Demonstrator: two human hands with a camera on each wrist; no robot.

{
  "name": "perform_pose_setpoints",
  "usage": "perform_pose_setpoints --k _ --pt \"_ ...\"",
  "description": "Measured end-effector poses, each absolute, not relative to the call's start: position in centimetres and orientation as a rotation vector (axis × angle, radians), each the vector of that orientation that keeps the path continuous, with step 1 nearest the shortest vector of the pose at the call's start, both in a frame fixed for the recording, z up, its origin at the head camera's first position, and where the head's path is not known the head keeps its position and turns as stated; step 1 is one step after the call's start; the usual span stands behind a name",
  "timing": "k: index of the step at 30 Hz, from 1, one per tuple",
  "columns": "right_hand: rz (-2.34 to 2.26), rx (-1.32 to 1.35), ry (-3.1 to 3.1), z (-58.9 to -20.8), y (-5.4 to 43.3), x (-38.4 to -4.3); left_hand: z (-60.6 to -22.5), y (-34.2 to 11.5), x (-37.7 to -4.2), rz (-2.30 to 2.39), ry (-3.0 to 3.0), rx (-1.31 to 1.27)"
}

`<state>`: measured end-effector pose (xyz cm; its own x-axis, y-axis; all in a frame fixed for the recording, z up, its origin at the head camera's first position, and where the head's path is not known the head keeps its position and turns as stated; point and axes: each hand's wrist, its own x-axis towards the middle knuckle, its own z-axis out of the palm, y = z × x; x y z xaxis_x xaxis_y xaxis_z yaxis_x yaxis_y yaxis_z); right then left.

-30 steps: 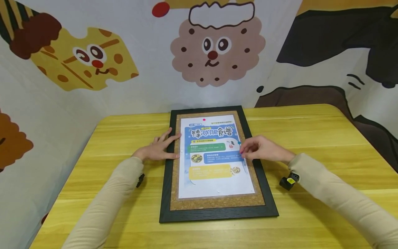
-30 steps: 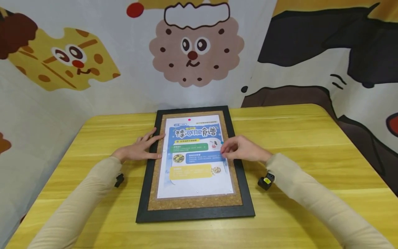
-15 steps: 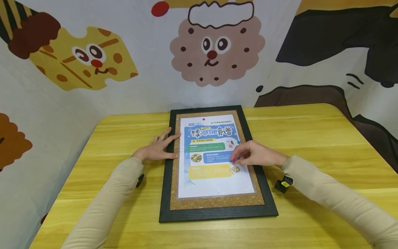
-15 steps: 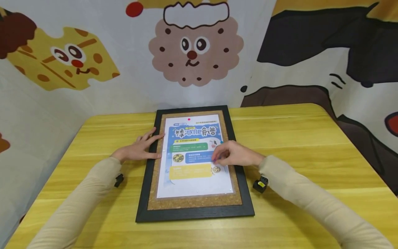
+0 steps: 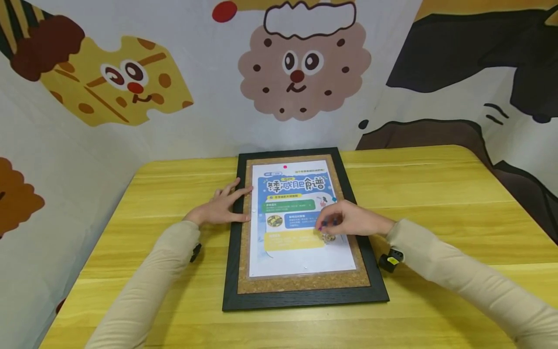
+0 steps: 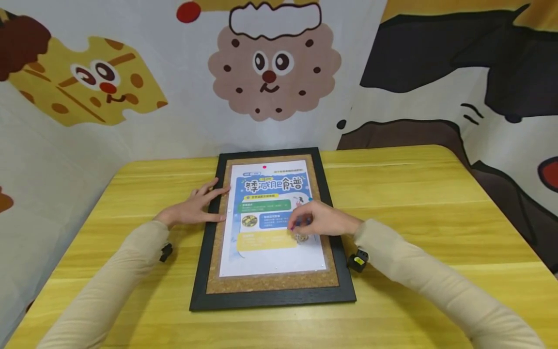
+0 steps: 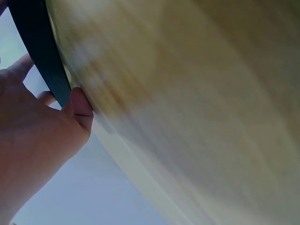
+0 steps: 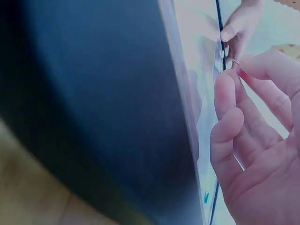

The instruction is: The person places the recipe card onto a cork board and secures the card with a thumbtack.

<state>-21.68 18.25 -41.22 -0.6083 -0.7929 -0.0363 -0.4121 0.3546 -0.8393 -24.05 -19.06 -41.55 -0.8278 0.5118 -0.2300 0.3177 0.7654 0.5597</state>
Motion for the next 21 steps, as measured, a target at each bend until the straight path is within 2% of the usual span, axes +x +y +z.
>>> perform_pose_setpoints --k 21 --pt "-1.072 -1.117 2.087 -40.7 15.7 -19.6 -41.5 -19.1 -24.0 0.757 2.597 0.617"
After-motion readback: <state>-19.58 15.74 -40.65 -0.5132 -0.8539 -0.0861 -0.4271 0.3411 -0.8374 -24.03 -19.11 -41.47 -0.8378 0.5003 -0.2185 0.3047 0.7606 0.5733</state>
